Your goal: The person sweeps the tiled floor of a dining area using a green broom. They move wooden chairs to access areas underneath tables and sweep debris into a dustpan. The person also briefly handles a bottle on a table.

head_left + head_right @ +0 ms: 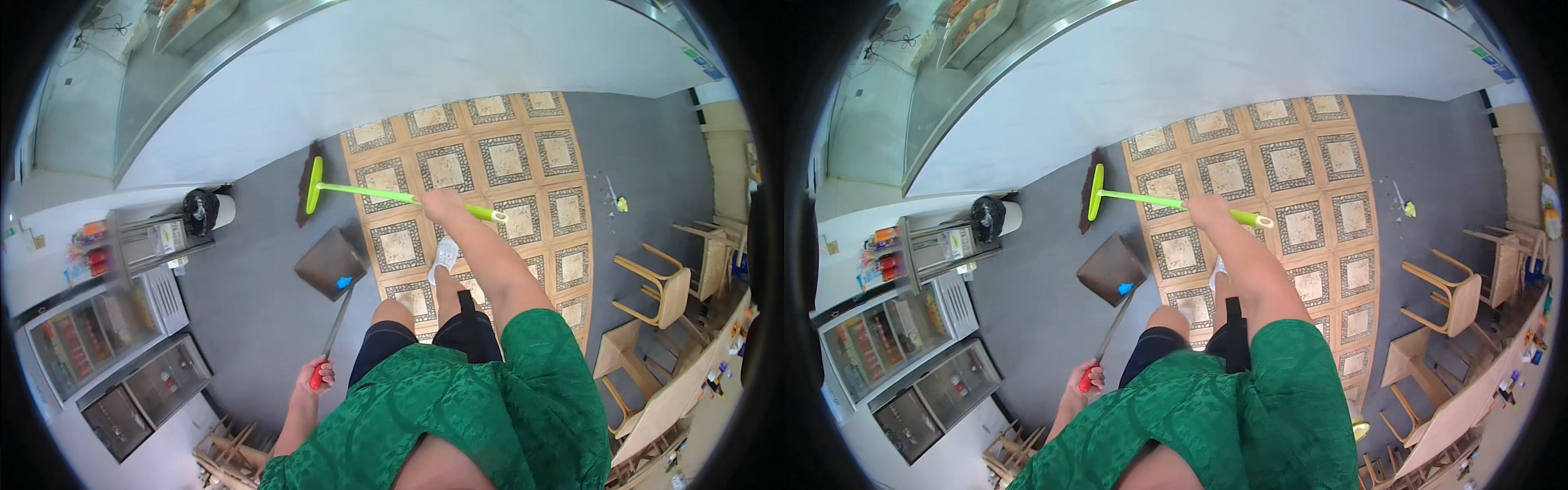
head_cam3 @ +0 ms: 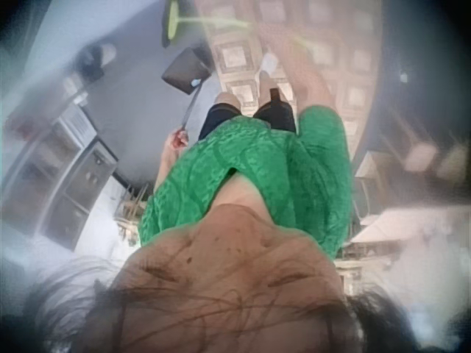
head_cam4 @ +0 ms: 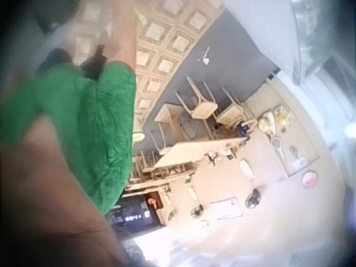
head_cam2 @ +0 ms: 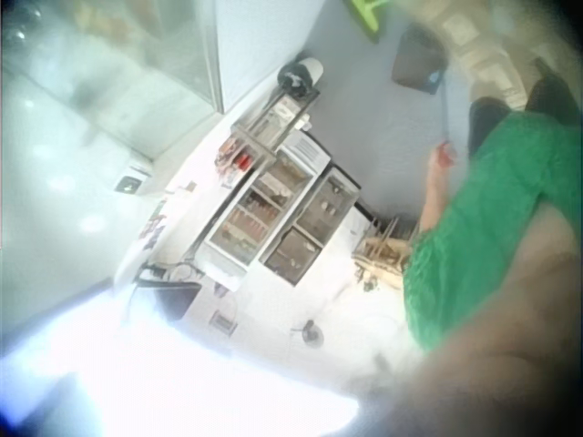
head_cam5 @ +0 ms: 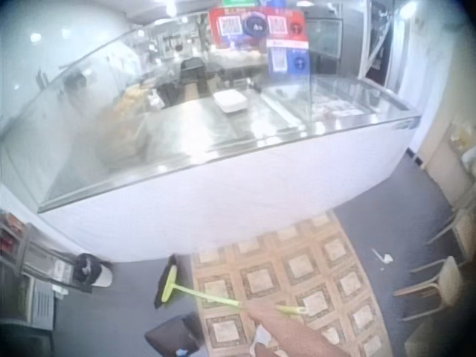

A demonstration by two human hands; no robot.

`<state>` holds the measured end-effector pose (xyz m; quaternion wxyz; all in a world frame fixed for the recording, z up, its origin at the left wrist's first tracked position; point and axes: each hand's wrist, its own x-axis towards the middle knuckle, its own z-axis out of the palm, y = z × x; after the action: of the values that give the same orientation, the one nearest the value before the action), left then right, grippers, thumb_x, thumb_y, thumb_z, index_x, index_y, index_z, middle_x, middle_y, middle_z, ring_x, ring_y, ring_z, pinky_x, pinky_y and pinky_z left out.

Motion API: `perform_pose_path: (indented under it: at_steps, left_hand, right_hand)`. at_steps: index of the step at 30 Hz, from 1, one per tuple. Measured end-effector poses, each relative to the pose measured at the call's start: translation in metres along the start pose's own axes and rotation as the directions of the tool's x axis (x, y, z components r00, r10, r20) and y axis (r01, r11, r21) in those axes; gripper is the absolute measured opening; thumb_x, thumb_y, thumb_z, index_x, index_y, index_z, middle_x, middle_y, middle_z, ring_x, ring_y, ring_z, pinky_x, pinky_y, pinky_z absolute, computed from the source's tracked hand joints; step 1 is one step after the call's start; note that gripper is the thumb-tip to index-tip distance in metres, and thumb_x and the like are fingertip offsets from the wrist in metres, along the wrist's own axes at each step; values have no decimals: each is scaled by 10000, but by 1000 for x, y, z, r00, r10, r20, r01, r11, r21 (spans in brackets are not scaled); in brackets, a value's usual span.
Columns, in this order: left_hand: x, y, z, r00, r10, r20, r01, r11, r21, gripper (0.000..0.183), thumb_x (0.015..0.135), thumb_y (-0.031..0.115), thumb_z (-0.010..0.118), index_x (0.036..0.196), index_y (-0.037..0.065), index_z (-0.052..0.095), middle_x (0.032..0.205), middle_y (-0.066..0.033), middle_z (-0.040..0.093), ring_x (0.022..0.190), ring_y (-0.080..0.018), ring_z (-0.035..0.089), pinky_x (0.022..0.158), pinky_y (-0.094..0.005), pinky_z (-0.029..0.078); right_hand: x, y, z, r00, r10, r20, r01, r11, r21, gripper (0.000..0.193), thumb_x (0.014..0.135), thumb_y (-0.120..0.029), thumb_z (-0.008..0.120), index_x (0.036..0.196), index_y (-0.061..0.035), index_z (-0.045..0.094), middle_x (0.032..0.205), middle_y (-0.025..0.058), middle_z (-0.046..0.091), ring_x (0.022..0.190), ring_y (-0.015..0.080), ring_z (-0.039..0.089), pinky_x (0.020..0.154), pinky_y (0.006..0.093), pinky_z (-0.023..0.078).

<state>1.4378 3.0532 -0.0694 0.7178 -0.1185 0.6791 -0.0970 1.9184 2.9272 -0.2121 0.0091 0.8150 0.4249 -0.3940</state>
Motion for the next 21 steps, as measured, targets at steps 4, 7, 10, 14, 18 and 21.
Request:
perform_pose_path:
  at_steps: [4, 7, 10, 14, 18, 21]
  left_hand:
    - [-13, -3, 43, 998, -24, 59, 27, 999, -39, 223, 864, 224, 480, 829, 4, 497, 531, 42, 406, 417, -64, 386, 383, -211, 313]
    - [-2, 10, 69, 995, -53, 89, 54, 998, -12, 212, 864, 219, 488, 813, 14, 485, 527, 44, 394, 417, -60, 379, 382, -208, 309]
    - [20, 37, 91, 993, -99, 64, 98, 995, 25, 241, 862, 244, 481, 849, 3, 487, 535, 44, 415, 402, -58, 374, 371, -212, 312]
    - [39, 87, 125, 985, -171, 7, 168, 974, 155, 223, 851, 234, 497, 761, 33, 470, 519, 45, 395, 414, -74, 378, 381, -216, 312]
    - [34, 118, 153, 950, -274, -147, 302, 928, 218, 238, 824, 259, 516, 739, 38, 488, 513, 41, 420, 414, -85, 399, 387, -223, 333]
    - [38, 144, 184, 954, -284, -98, 299, 926, 232, 238, 822, 256, 517, 748, 32, 495, 510, 39, 439, 414, -86, 406, 392, -224, 341]
  right_hand:
    - [7, 76, 20, 995, 78, -63, -68, 987, 149, 358, 799, -142, 471, 1123, -264, 562, 937, 99, 620, 851, 285, 594, 735, 417, 462]
    - [-60, 182, 12, 977, 204, -65, -197, 975, 107, 314, 835, -169, 439, 1094, -284, 575, 908, 82, 620, 843, 275, 594, 718, 394, 469]
    - [-146, 244, -15, 897, 442, 26, -440, 883, 160, 331, 850, -260, 454, 1155, -371, 520, 925, 109, 615, 849, 288, 591, 751, 389, 463]
    - [-232, 265, -36, 706, 699, 115, -708, 690, 151, 365, 831, -284, 437, 1182, -357, 501, 957, 143, 603, 894, 300, 582, 794, 386, 452]
    - [-282, 272, -44, 494, 855, 159, -867, 471, 165, 378, 837, -265, 414, 1203, -325, 490, 973, 156, 597, 911, 300, 578, 807, 390, 446]
    - [-288, 276, -50, 563, 826, 3, -802, 546, 241, 377, 848, -236, 404, 1207, -307, 490, 988, 153, 596, 925, 297, 575, 806, 391, 447]
